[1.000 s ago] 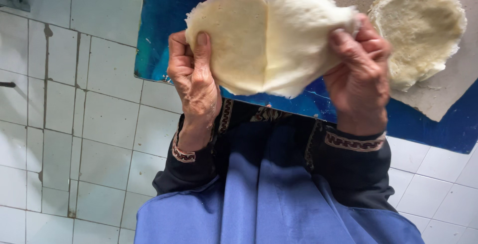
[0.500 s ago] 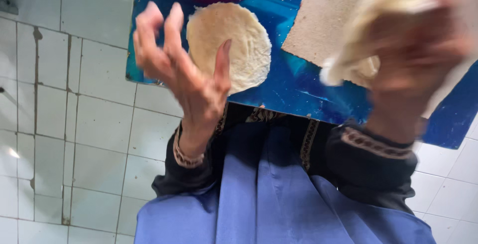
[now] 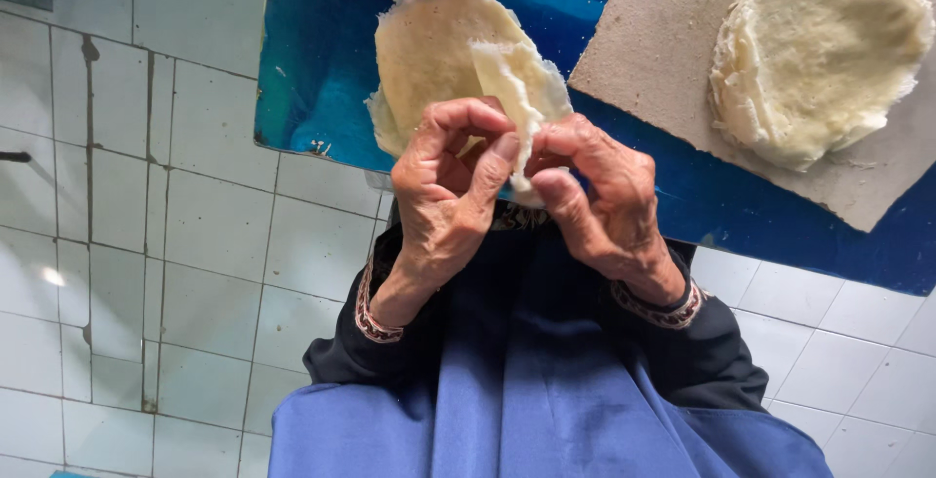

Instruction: The person stretches thin dough sheets by hand, pulling and widening each piece over a blue board and stacking the stretched sheets on cardboard. Near the end they use a knife to trim and cut the edge of the stacked dough rounds.

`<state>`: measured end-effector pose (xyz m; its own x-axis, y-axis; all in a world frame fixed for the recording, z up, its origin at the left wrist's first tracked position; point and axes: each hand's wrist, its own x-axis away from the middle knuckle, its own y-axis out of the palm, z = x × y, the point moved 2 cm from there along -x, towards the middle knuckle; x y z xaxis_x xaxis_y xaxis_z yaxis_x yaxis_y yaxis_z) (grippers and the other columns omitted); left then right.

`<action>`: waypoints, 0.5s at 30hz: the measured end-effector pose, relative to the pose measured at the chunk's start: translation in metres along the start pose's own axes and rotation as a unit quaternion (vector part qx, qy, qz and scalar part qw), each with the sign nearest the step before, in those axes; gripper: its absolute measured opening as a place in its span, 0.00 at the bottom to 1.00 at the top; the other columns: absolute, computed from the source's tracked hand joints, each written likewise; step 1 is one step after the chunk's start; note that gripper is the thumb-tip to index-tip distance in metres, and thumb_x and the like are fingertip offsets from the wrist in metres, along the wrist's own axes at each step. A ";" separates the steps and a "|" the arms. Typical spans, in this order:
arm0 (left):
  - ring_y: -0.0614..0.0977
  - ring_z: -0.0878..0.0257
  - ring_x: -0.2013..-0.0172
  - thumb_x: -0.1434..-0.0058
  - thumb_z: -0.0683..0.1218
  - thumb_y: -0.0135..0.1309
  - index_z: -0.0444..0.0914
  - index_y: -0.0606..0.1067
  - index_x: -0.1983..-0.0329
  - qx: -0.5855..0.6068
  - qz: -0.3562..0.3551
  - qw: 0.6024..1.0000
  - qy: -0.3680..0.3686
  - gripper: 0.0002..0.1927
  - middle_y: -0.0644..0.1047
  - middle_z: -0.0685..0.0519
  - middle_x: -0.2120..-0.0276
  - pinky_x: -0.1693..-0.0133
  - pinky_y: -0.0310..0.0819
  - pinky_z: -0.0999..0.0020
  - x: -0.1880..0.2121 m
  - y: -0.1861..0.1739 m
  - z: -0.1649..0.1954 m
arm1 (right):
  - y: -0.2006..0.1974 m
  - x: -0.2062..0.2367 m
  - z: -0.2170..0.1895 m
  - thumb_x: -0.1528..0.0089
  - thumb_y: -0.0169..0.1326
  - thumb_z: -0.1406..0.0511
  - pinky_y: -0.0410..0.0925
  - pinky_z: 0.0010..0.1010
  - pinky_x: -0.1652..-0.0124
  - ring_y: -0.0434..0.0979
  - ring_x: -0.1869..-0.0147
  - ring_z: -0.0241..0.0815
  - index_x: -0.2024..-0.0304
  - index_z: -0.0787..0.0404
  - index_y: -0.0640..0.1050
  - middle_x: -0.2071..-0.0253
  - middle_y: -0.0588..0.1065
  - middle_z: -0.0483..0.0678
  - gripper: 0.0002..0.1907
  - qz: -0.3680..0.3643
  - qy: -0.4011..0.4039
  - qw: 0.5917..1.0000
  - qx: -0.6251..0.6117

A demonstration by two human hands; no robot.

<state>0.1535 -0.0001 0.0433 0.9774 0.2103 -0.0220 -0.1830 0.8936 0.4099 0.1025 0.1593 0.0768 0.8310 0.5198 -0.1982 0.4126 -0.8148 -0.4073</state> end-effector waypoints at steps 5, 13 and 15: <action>0.78 0.70 0.51 0.23 0.36 0.54 0.32 0.70 0.45 0.026 -0.022 0.999 -0.022 0.07 0.74 0.52 0.51 0.45 0.74 0.75 0.002 0.000 0.001 | 0.002 0.008 0.008 0.32 0.62 0.68 0.76 0.28 0.50 0.81 0.51 0.39 0.48 0.70 0.76 0.53 0.76 0.52 0.14 0.018 0.069 0.990 -0.125; 0.78 0.68 0.50 0.28 0.34 0.59 0.32 0.69 0.45 0.038 -0.044 0.998 -0.026 0.14 0.73 0.50 0.49 0.43 0.77 0.72 0.004 0.002 0.005 | 0.000 0.008 -0.001 0.33 0.61 0.71 0.74 0.23 0.55 0.77 0.54 0.38 0.51 0.70 0.77 0.52 0.77 0.52 0.10 0.028 0.030 0.994 -0.104; 0.78 0.68 0.49 0.29 0.33 0.60 0.32 0.69 0.46 0.015 -0.048 0.999 -0.012 0.14 0.73 0.49 0.48 0.43 0.78 0.71 0.002 0.003 0.006 | -0.001 0.007 -0.002 0.32 0.59 0.73 0.74 0.23 0.56 0.78 0.56 0.37 0.52 0.69 0.78 0.53 0.78 0.53 0.07 0.031 0.038 0.995 -0.089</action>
<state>0.1557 0.0005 0.0503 0.9927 0.1137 -0.0410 -0.0848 0.8966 0.4347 0.1084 0.1636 0.0778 0.8798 0.4522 -0.1467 0.4143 -0.8806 -0.2302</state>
